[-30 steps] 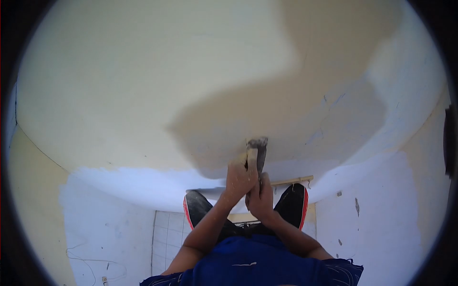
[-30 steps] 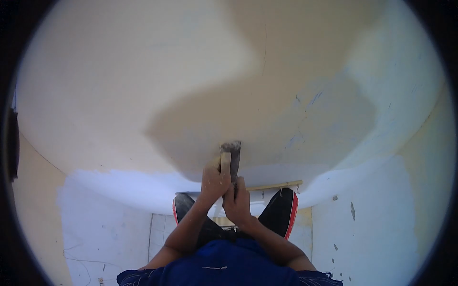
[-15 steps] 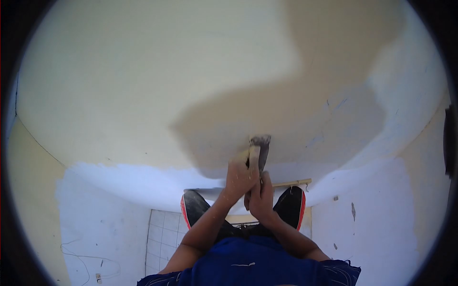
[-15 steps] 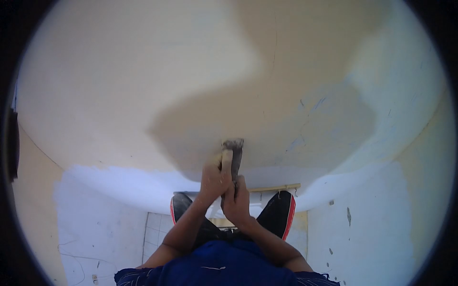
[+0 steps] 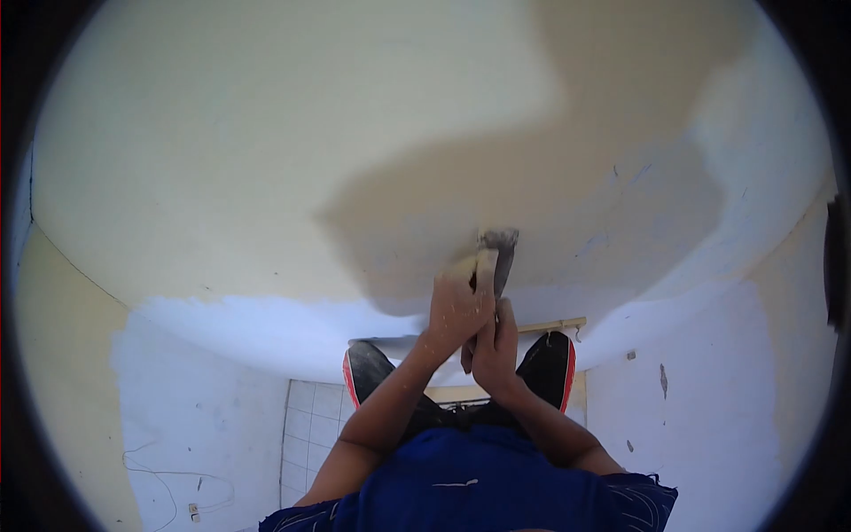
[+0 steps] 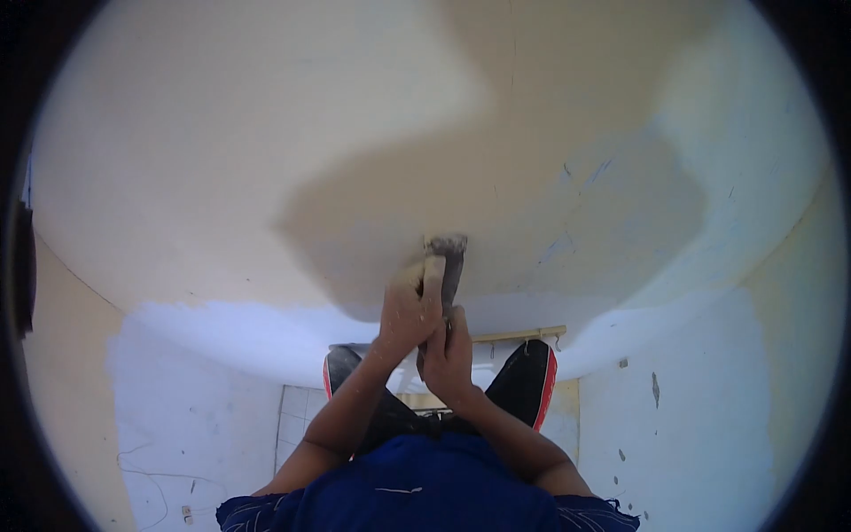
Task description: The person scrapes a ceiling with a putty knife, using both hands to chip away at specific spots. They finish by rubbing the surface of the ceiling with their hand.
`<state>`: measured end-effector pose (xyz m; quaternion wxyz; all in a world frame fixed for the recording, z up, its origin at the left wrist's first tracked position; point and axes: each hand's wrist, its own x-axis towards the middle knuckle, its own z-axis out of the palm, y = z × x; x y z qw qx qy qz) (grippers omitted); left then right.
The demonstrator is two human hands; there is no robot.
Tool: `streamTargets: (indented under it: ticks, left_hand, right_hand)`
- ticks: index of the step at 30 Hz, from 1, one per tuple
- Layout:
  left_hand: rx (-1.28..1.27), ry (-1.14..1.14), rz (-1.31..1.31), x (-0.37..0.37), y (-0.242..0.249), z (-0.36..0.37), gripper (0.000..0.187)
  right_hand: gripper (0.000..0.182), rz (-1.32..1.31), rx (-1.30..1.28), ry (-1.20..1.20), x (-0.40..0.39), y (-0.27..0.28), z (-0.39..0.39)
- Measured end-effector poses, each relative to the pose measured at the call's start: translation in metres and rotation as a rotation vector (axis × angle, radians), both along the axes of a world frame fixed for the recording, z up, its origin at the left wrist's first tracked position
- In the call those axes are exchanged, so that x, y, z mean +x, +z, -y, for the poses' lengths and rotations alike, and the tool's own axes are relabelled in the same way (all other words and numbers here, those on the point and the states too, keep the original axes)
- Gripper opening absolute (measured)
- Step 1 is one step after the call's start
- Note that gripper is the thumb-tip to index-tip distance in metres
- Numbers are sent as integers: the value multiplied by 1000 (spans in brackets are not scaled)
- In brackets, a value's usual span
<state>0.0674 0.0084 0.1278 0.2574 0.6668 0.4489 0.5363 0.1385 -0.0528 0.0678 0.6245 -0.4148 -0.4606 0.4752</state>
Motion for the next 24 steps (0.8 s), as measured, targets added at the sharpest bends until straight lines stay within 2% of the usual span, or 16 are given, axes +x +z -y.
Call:
streamTargets:
  ticks: [3, 5, 7, 9, 12, 15, 18, 20, 22, 24]
  left_hand:
    - [0, -38, 32, 2, 20, -2, 41]
    - [10, -20, 20, 2, 4, -3, 42]
    - [40, -12, 6, 4, -15, -3, 42]
    - [-15, 16, 11, 7, -26, 2, 43]
    - [-33, -4, 11, 7, -18, 1, 44]
    - [-70, -16, 31, 9, 16, -1, 44]
    - [-81, -18, 52, 9, 24, 0, 44]
    - [-45, 12, 10, 9, 4, 1, 45]
    - [-9, 38, -30, 7, -14, 2, 45]
    - [-85, 35, -18, 7, -18, 5, 42]
  right_hand:
    - [23, -2, 22, -4, 4, 15, -2]
    - [23, -15, 50, 12, 6, 9, -3]
    - [21, 156, 29, -61, 9, -13, -1]
    - [20, 106, 9, -35, 12, -18, 7]
    - [19, 59, -31, 3, 14, -7, 6]
    - [20, 125, 12, -41, 16, 20, 0]
    - [22, 44, 38, 2, 17, 27, -2]
    - [24, 177, 46, -82, 16, 6, -2]
    - [24, 144, 9, -58, 13, -9, 6]
    - [23, 115, -43, -35, 14, -11, 4]
